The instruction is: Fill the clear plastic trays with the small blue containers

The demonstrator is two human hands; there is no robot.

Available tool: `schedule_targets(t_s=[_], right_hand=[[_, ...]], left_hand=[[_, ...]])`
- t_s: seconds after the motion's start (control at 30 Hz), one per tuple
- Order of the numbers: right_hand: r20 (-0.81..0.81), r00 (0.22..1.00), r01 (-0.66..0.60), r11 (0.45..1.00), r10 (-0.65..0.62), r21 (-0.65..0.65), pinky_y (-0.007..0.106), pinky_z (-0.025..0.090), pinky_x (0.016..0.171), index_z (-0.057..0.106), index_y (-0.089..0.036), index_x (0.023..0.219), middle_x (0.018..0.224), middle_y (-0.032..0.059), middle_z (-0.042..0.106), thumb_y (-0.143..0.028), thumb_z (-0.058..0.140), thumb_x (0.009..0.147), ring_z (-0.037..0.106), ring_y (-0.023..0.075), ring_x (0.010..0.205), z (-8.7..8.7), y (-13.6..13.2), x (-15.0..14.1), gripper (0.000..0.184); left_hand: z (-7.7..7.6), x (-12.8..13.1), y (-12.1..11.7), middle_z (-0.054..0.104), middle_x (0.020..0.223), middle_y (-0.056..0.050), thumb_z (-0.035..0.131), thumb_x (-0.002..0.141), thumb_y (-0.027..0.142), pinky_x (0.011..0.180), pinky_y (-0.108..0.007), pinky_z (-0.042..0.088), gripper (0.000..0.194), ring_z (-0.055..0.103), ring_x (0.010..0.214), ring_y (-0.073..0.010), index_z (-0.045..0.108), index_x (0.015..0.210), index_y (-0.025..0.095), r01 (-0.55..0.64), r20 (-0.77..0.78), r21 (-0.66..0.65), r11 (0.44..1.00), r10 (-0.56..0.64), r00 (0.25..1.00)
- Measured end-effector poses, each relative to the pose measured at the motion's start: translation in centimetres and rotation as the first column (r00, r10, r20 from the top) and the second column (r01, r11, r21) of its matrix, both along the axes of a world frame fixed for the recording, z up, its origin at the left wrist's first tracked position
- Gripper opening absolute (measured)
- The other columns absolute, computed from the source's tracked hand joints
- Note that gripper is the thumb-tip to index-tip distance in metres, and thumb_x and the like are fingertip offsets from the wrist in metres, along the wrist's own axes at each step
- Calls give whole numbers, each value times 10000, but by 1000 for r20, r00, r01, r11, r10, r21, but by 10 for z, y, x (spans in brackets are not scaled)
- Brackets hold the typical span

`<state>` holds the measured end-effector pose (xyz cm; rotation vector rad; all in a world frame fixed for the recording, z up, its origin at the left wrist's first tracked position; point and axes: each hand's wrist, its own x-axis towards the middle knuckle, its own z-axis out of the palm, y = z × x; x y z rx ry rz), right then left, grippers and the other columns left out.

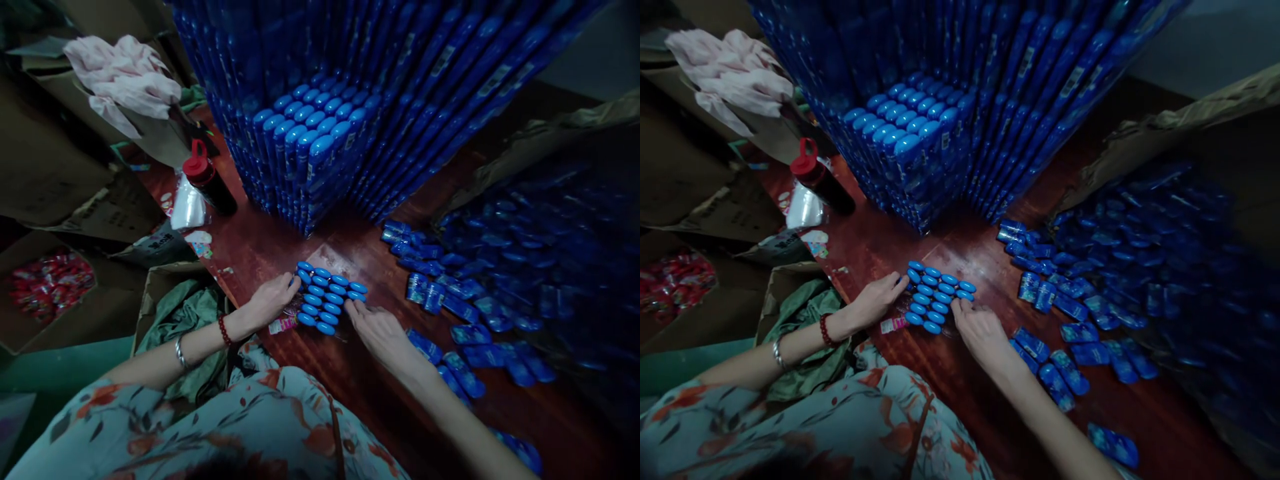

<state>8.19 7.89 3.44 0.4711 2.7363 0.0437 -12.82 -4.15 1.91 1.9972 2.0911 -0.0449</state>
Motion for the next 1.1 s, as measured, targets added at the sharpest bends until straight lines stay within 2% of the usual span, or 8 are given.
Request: schedule_targets(t_s=[0.27, 0.43, 0.6, 0.7, 0.77, 0.83, 0.97, 1.1], right_hand=[[28, 999, -31, 988, 36, -153, 247, 315, 509, 469, -184, 1117, 947, 64, 634, -40, 367, 844, 631, 152, 707, 2, 10, 3, 325], [36, 999, 43, 993, -39, -111, 241, 326, 492, 470, -195, 1168, 937, 70, 653, -109, 383, 884, 641, 159, 657, 0, 5, 1, 309], [-235, 962, 138, 990, -140, -24, 253, 400, 559, 510, -201, 1216, 859, 66, 678, -199, 412, 915, 635, 164, 647, -15, -10, 20, 316], [-470, 858, 226, 974, -208, -20, 246, 430, 618, 572, -198, 1180, 784, 51, 680, -279, 389, 939, 627, 147, 645, -26, -18, 28, 313], [-586, 768, 277, 959, -256, -57, 240, 445, 656, 616, -193, 1126, 811, 59, 687, -292, 391, 940, 627, 139, 669, -32, -19, 29, 309], [-662, 680, 315, 941, -315, -125, 242, 458, 695, 642, -193, 1082, 863, 65, 689, -275, 397, 935, 631, 141, 716, -37, -17, 26, 297], [-673, 563, 414, 868, -480, -273, 257, 473, 695, 639, -194, 1065, 948, 75, 654, -316, 382, 934, 623, 162, 802, -36, -6, 16, 313], [-635, 548, 450, 832, -544, -324, 252, 464, 645, 620, -206, 1078, 955, 69, 619, -364, 370, 933, 605, 160, 781, -23, 3, 6, 330]], left_hand=[[-12, 6, 6, 537, 915, -95, 342, 827, 3, 766, -322, 492, 275, 559, 858, -204, 470, 1035, 128, 43, -39, 6, 999, -43, 998], [-3, 8, 16, 564, 954, -116, 336, 874, 48, 776, -325, 489, 194, 575, 879, -207, 490, 968, 118, -15, 9, -48, 999, 16, 1000], [13, -5, 6, 587, 893, -112, 462, 898, 351, 749, -365, 477, 252, 576, 838, -238, 486, 992, 119, -179, 76, 57, 982, 174, 982], [14, -13, -2, 576, 805, -60, 464, 893, 389, 711, -320, 458, 234, 558, 754, -197, 508, 865, 161, -169, 221, 153, 974, 133, 966], [9, -22, -3, 549, 720, -17, 419, 917, 362, 668, -267, 439, 259, 532, 676, -152, 501, 757, 176, -169, 374, 178, 969, 92, 923], [-3, -35, 2, 529, 693, -4, 388, 928, 332, 658, -247, 430, 282, 515, 651, -133, 507, 729, 171, -290, 465, 238, 927, 154, 872], [-30, -70, 25, 545, 925, -68, 535, 840, 358, 763, -299, 454, 297, 546, 805, -173, 535, 1018, 121, -516, 448, 314, 797, 355, 820], [-43, -91, 47, 530, 1057, -105, 606, 777, 377, 843, -353, 449, 435, 554, 918, -219, 532, 1125, 127, -435, 396, 141, 890, 352, 848]])
